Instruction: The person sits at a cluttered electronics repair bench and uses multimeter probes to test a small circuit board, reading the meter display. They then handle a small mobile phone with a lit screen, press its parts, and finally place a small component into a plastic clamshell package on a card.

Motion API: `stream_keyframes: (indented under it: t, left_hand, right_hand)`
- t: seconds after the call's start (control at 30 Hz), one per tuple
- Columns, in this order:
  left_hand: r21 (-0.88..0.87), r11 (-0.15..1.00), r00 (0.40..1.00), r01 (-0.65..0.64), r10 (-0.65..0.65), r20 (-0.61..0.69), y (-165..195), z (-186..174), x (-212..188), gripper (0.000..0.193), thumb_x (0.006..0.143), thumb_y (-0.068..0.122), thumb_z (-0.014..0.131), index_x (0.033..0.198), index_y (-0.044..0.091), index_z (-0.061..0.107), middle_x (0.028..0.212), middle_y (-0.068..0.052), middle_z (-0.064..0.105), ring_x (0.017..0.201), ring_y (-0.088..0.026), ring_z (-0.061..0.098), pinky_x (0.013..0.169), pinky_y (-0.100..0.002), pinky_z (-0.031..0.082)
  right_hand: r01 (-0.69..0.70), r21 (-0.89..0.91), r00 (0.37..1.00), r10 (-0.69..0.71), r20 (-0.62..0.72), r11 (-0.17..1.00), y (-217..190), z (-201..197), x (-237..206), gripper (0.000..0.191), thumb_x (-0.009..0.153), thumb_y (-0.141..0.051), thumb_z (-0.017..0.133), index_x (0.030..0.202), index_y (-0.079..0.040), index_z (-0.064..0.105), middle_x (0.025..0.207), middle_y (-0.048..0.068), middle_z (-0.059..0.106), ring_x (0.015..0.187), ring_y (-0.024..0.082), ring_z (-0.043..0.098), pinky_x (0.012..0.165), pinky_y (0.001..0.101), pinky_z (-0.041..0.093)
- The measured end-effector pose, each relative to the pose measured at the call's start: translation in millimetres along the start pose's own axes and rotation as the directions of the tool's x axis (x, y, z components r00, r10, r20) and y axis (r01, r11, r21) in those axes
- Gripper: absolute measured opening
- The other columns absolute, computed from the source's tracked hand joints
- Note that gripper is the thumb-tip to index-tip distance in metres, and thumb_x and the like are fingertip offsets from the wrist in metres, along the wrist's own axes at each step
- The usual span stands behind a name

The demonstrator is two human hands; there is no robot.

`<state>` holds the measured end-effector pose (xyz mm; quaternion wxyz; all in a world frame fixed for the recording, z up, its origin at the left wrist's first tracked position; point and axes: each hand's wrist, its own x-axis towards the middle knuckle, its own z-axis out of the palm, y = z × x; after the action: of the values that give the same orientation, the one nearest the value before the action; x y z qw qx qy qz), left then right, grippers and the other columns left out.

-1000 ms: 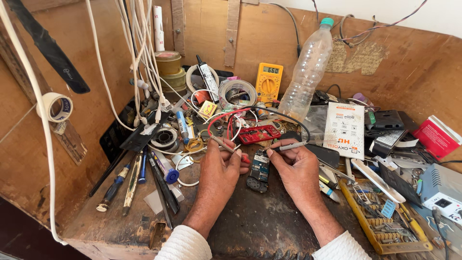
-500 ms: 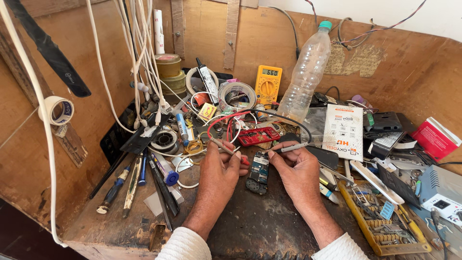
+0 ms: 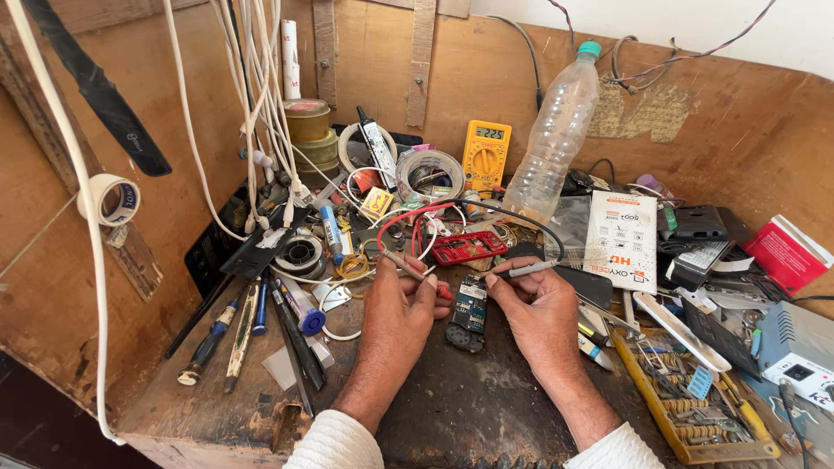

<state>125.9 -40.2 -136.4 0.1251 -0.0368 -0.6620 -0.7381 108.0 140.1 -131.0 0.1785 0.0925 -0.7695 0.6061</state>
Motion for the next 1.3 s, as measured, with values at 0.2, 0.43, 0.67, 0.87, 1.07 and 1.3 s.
stream_keyframes:
  t: [0.2, 0.43, 0.67, 0.87, 1.07, 1.3]
  left_hand:
    - [-0.009, 1.000, 1.000, -0.008, 0.008, 0.001, -1.3, -0.1, 0.6, 0.017, 0.098, 0.004, 0.056, 0.111, 0.000, 0.048, 0.089, -0.016, 0.073, 0.079, -0.020, 0.078, 0.064, -0.032, 0.068]
    - [-0.015, 1.000, 1.000, -0.014, 0.014, 0.002, -4.3, 0.0, 1.5, 0.017, 0.098, 0.003, 0.056, 0.112, 0.000, 0.047, 0.089, -0.016, 0.073, 0.079, -0.020, 0.078, 0.064, -0.032, 0.068]
    - [-0.008, 1.000, 1.000, -0.029, 0.029, 0.009, -3.3, -0.8, 0.5, 0.017, 0.098, 0.003, 0.055, 0.113, 0.001, 0.046, 0.089, -0.016, 0.073, 0.079, -0.020, 0.078, 0.065, -0.031, 0.068]
    - [0.000, 1.000, 1.000, -0.021, 0.021, 0.009, -1.3, -0.5, 0.2, 0.016, 0.099, 0.004, 0.055, 0.112, 0.001, 0.047, 0.089, -0.015, 0.073, 0.079, -0.019, 0.078, 0.065, -0.031, 0.068]
    - [-0.001, 1.000, 1.000, -0.009, 0.009, 0.006, -0.9, -0.8, 0.5, 0.016, 0.098, 0.003, 0.055, 0.112, 0.001, 0.047, 0.089, -0.016, 0.073, 0.079, -0.020, 0.078, 0.065, -0.031, 0.068]
    - [-0.010, 1.000, 1.000, -0.023, 0.023, 0.005, -2.1, -0.2, 0.6, 0.017, 0.098, 0.002, 0.055, 0.112, 0.001, 0.047, 0.089, -0.016, 0.073, 0.080, -0.020, 0.079, 0.065, -0.031, 0.068]
  right_hand:
    - [0.010, -0.006, 1.000, -0.010, 0.001, 1.000, -0.8, 0.9, 0.0, 0.013, 0.091, -0.007, 0.074, 0.103, -0.001, 0.070, 0.088, 0.009, 0.080, 0.082, 0.009, 0.073, 0.071, 0.0231, 0.057]
    - [0.002, -0.036, 1.000, -0.002, 0.011, 0.999, -3.3, 1.5, -1.3, 0.013, 0.092, -0.008, 0.073, 0.103, -0.002, 0.070, 0.087, 0.010, 0.081, 0.082, 0.009, 0.074, 0.072, 0.0233, 0.057]
    - [-0.027, -0.061, 1.000, 0.028, 0.011, 0.998, -6.2, 1.4, -1.5, 0.013, 0.091, -0.009, 0.073, 0.103, -0.002, 0.070, 0.087, 0.010, 0.081, 0.082, 0.009, 0.075, 0.071, 0.0234, 0.058]
    - [-0.006, -0.050, 1.000, 0.006, 0.015, 0.999, -5.4, 1.3, -1.5, 0.014, 0.092, -0.009, 0.073, 0.103, -0.002, 0.070, 0.088, 0.010, 0.081, 0.083, 0.009, 0.075, 0.072, 0.0237, 0.058]
    - [0.012, -0.038, 1.000, -0.011, 0.018, 0.999, -4.4, 1.1, -1.7, 0.015, 0.092, -0.010, 0.073, 0.104, -0.003, 0.070, 0.088, 0.009, 0.081, 0.083, 0.009, 0.075, 0.072, 0.0239, 0.058]
    - [0.007, -0.061, 1.000, -0.005, 0.024, 0.998, -3.6, 1.4, -1.2, 0.015, 0.092, -0.010, 0.073, 0.104, -0.003, 0.070, 0.088, 0.010, 0.081, 0.082, 0.010, 0.073, 0.072, 0.0242, 0.057]
